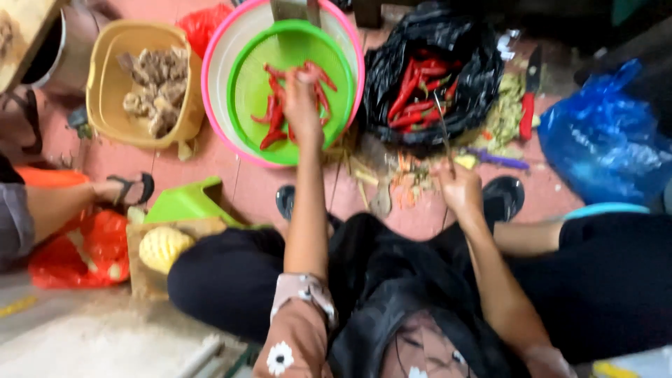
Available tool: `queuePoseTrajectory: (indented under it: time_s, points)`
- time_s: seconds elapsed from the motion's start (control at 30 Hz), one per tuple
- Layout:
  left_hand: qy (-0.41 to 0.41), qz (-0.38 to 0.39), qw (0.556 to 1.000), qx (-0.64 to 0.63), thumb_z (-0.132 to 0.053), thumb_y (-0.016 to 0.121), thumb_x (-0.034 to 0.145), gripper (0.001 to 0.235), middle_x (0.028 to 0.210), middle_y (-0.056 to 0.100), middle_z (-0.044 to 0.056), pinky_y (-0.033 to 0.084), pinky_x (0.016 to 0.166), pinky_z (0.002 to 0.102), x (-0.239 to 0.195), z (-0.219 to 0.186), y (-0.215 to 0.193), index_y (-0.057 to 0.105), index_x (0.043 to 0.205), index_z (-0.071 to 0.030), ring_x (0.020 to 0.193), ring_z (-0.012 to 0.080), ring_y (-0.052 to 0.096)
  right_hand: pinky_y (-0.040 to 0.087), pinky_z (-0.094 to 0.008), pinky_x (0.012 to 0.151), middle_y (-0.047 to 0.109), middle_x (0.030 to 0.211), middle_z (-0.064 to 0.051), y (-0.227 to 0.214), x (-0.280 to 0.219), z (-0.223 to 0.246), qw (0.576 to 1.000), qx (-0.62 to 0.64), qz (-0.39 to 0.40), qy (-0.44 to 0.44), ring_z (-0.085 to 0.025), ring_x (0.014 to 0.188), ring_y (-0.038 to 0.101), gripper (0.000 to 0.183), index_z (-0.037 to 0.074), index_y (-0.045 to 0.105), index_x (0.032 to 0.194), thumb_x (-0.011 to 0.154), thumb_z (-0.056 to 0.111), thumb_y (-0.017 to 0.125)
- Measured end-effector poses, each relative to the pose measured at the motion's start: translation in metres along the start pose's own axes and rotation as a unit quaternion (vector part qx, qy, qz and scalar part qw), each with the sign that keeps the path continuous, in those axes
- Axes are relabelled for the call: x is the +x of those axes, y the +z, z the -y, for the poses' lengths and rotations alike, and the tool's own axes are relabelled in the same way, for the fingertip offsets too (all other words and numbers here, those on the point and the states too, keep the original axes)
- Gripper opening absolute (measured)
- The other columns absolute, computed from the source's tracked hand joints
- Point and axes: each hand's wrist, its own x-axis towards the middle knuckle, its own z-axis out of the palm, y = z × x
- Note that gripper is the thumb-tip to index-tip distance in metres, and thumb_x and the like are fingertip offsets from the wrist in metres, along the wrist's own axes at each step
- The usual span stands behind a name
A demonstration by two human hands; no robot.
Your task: The recorder is removing the stems from red chili peppers using a knife and placing them into a colander.
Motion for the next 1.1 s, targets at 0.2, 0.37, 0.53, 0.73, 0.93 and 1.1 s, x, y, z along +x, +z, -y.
queuePoseTrajectory:
  time_s: [0.2,0.37,0.53,0.73,0.93,1.1]
  points:
    - [0.111,0.163,0.98,0.008,-0.003,0.068,0.088,0.063,0.113,0.076,0.008,0.057,0.089,0.031,-0.013,0.084,0.103,0.047,0.147,-0.005,0.097,0.0204,0.072,0.037,-0.025,0.044,0.05,0.063,0.005,-0.006,0.012,0.028,0.969,0.222,-0.025,0.11,-0.009,0.05,0.051,0.026,0.013,0.064,0.114,0.091,0.015,0.074]
    - [0.276,0.216,0.908,0.229,-0.006,0.063,0.083,0.043,0.109,0.074,0.012,0.056,0.079,0.042,-0.026,0.114,0.164,0.062,0.126,-0.011,0.092,0.0341,0.07,0.027,-0.021,0.045,0.041,0.062,0.008,-0.029,0.002,0.053,0.925,0.366,-0.092,0.049,-0.004,0.05,0.033,0.012,0.004,0.069,0.106,0.101,0.012,0.062]
    - [0.468,0.182,0.759,0.414,-0.02,0.052,0.089,0.021,0.107,0.063,0.009,0.046,0.091,0.042,-0.004,0.208,0.24,0.062,0.107,-0.015,0.103,0.0308,0.057,0.03,-0.02,0.039,0.043,0.061,0.004,-0.041,0.014,0.049,0.883,0.454,-0.072,0.096,-0.004,0.046,0.035,0.015,0.009,0.052,0.109,0.1,0.02,0.058]
    - [0.432,0.291,0.675,0.522,-0.026,0.056,0.088,0.029,0.126,0.063,0.012,0.026,0.12,0.048,0.013,0.233,0.289,0.071,0.109,-0.013,0.126,0.0364,0.047,0.032,-0.023,0.037,0.055,0.076,-0.008,-0.035,0.041,0.024,0.929,0.335,-0.048,0.152,-0.011,0.047,0.042,0.073,0.015,0.023,0.156,0.093,0.006,0.06]
    - [0.469,0.293,0.592,0.586,-0.025,0.048,0.096,0.031,0.123,0.066,0.009,0.025,0.119,0.051,0.041,0.235,0.308,0.075,0.106,-0.015,0.129,0.0369,0.046,0.034,-0.023,0.04,0.049,0.081,-0.005,-0.027,0.06,0.025,0.905,0.389,-0.088,0.147,-0.01,0.052,0.042,0.068,0.01,0.025,0.151,0.093,0.001,0.058]
    - [0.51,0.262,0.756,0.317,-0.031,0.069,0.088,0.032,0.118,0.065,0.001,0.034,0.114,0.044,0.055,0.144,0.27,0.067,0.116,-0.017,0.118,0.0253,0.055,0.039,-0.024,0.042,0.066,0.091,-0.014,-0.016,0.062,0.02,0.949,0.281,-0.065,0.123,-0.013,0.049,0.046,0.071,0.011,0.004,0.162,0.103,0.005,0.044]
